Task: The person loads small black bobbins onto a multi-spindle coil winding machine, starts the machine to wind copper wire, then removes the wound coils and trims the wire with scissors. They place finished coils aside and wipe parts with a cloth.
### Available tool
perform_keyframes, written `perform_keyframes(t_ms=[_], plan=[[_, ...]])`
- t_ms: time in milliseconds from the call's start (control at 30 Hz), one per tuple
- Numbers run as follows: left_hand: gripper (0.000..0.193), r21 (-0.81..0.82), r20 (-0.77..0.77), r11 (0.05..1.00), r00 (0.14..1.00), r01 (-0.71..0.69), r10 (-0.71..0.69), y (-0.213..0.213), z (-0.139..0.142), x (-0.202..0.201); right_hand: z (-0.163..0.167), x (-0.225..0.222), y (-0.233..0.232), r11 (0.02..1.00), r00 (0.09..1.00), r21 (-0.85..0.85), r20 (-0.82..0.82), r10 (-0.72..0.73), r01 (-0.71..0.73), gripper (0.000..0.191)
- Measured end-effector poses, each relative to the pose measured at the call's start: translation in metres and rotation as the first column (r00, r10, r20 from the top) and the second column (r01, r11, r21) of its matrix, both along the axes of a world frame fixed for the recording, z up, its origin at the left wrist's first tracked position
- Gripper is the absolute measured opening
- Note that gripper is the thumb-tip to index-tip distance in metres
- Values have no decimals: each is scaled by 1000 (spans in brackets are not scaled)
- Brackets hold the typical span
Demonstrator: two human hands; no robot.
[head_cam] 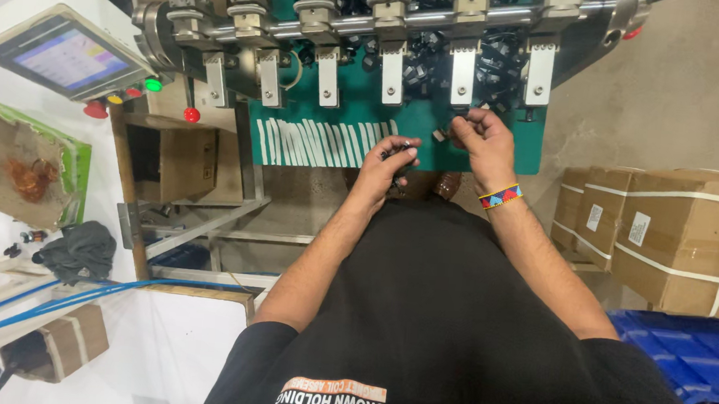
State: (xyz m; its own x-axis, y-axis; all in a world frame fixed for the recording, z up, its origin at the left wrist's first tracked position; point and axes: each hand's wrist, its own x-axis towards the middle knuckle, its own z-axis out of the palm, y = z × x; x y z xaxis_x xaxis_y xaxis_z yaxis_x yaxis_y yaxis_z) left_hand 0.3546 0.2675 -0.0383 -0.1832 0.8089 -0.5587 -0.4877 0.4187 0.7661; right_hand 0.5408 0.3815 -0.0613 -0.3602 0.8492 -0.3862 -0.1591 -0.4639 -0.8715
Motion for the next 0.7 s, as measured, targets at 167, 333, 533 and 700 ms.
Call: perform_keyframes(t_ms=[167,333,533,700], plan=[[24,-28,-119,999,992,33,-36,-7,-1,-12,-8,-8,-4,997,997,-12,9,-79,79,28],[25,-104,-192,994,981,-10,-10,2,3,-19,0,-7,0,990,996,-112,-42,76,-80,28],[35,-123,-1,992,999,34,-35,13,7,-27,20,-25,-35,823,878,307,187,440,-477,42],[39,-137,95,983,990,119,-107,5,17,-49,32,-50,-44,862,900,275,226,373,-426,42]])
